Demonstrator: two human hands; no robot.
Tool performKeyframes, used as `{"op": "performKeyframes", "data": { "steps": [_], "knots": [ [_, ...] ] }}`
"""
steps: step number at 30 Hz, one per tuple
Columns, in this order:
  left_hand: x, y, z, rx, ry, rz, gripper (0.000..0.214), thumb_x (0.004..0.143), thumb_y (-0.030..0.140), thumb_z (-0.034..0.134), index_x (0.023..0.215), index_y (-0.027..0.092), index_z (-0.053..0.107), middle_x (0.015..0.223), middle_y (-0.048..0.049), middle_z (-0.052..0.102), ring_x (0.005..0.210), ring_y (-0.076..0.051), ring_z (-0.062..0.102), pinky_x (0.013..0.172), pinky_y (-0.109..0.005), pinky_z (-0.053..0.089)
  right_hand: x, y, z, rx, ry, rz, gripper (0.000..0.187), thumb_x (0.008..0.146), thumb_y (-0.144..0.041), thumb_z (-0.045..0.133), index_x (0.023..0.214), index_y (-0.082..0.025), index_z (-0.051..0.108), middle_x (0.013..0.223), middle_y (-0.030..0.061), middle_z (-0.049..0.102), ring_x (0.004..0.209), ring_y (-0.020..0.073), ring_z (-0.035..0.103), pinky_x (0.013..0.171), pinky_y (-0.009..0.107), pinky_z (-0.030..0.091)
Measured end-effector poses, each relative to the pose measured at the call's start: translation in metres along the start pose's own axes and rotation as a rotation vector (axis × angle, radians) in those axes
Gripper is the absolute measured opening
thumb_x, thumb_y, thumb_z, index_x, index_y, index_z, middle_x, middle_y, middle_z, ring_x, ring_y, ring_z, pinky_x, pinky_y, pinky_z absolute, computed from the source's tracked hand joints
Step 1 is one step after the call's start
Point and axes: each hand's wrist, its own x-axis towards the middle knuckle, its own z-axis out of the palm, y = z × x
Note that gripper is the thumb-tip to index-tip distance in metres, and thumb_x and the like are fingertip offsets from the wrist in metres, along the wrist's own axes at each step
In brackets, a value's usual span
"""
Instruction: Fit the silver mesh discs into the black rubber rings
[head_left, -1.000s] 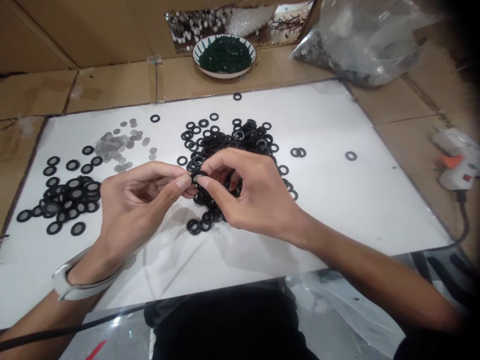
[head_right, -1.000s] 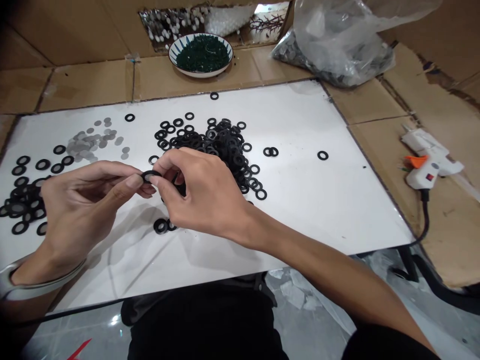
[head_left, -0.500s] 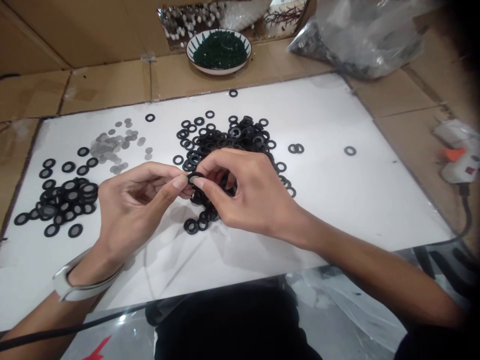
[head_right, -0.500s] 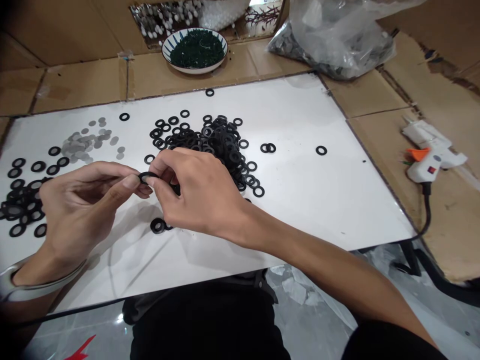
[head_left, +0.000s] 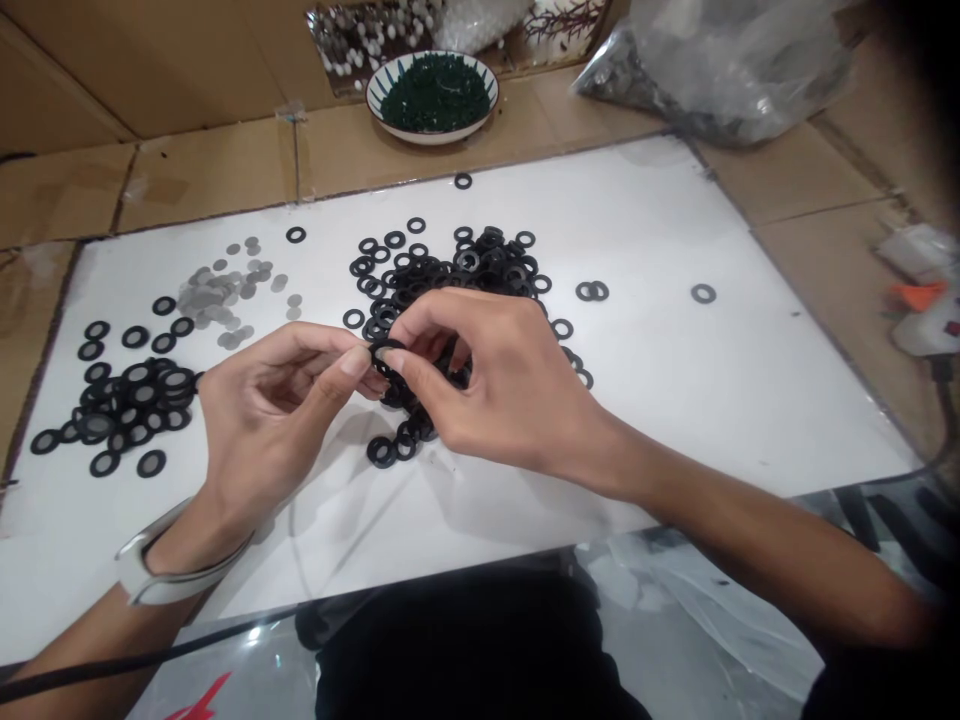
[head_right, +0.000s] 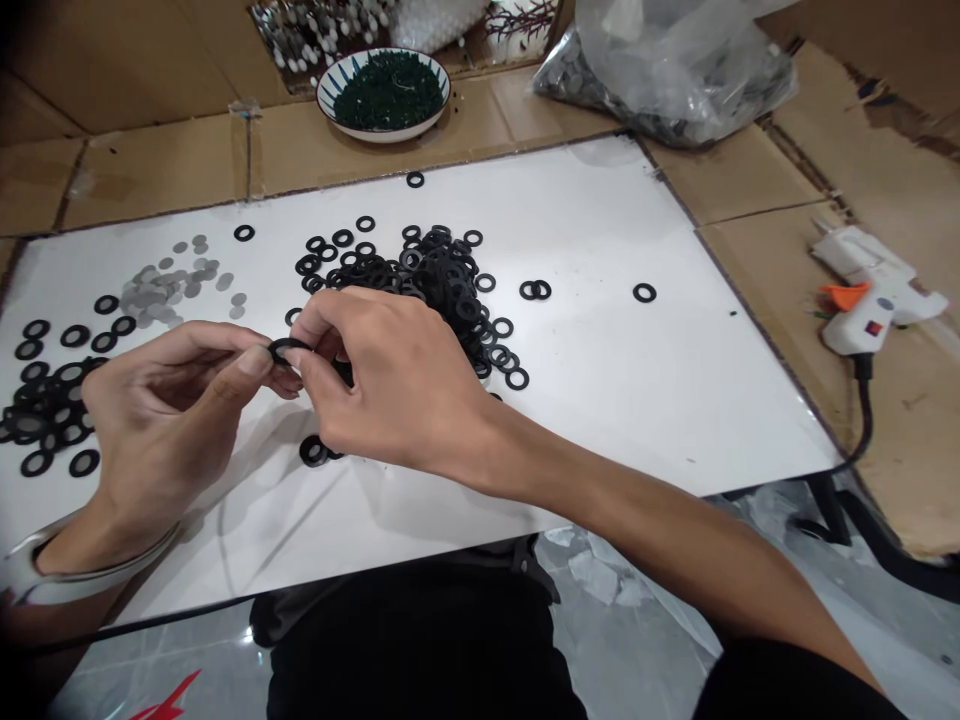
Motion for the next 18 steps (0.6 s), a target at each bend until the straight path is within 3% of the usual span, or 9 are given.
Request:
{"op": "performKeyframes", "data": {
  "steps": [4,10,14,18],
  "knots": [
    [0.0002,-0.0018,-0.0001,0.004,0.008,0.035,0.014,0.104,0.047,0.082,0.101,0.033,0.083,0.087,0.0042,0.082,0.079,-0.018,0.082,0.073,-0.039,0.069,0.0011,-0.0010,-0.0033,0.019,-0.022,-0.017,0.009,0.103,-0.017,0.073,0.094,-0.019,0.072,0.094,0.0004,0.080,0.087,0.0179,0.074,0.076,0.035,0.055],
    [0.0013,-0.0047,-0.0001,0.024,0.028,0.125,0.013,0.103,0.042,0.083,0.101,0.029,0.084,0.085,0.0020,0.082,0.074,-0.016,0.080,0.066,-0.032,0.068,0.0023,-0.0029,-0.0057,-0.001,-0.055,-0.007,0.010,0.103,-0.014,0.070,0.094,-0.019,0.071,0.092,-0.0003,0.080,0.087,0.0176,0.073,0.076,0.034,0.053],
    [0.0005,-0.0023,0.0039,0.088,0.041,0.148,0.008,0.104,0.037,0.081,0.103,0.029,0.083,0.087,0.0035,0.082,0.074,-0.015,0.080,0.066,-0.031,0.067,0.0016,-0.0015,-0.0056,-0.077,-0.080,-0.021,0.010,0.103,-0.013,0.069,0.095,-0.019,0.071,0.096,0.0018,0.079,0.089,0.0188,0.071,0.079,0.034,0.053],
    [0.0024,-0.0045,0.0049,0.104,0.009,0.273,0.004,0.102,0.025,0.082,0.105,0.027,0.083,0.095,0.0014,0.082,0.078,-0.015,0.079,0.074,-0.033,0.069,-0.0008,0.0025,-0.0063,-0.239,-0.108,-0.095,0.010,0.106,-0.011,0.065,0.101,-0.015,0.073,0.102,0.0063,0.077,0.095,0.0217,0.068,0.083,0.036,0.052]
  ]
}}
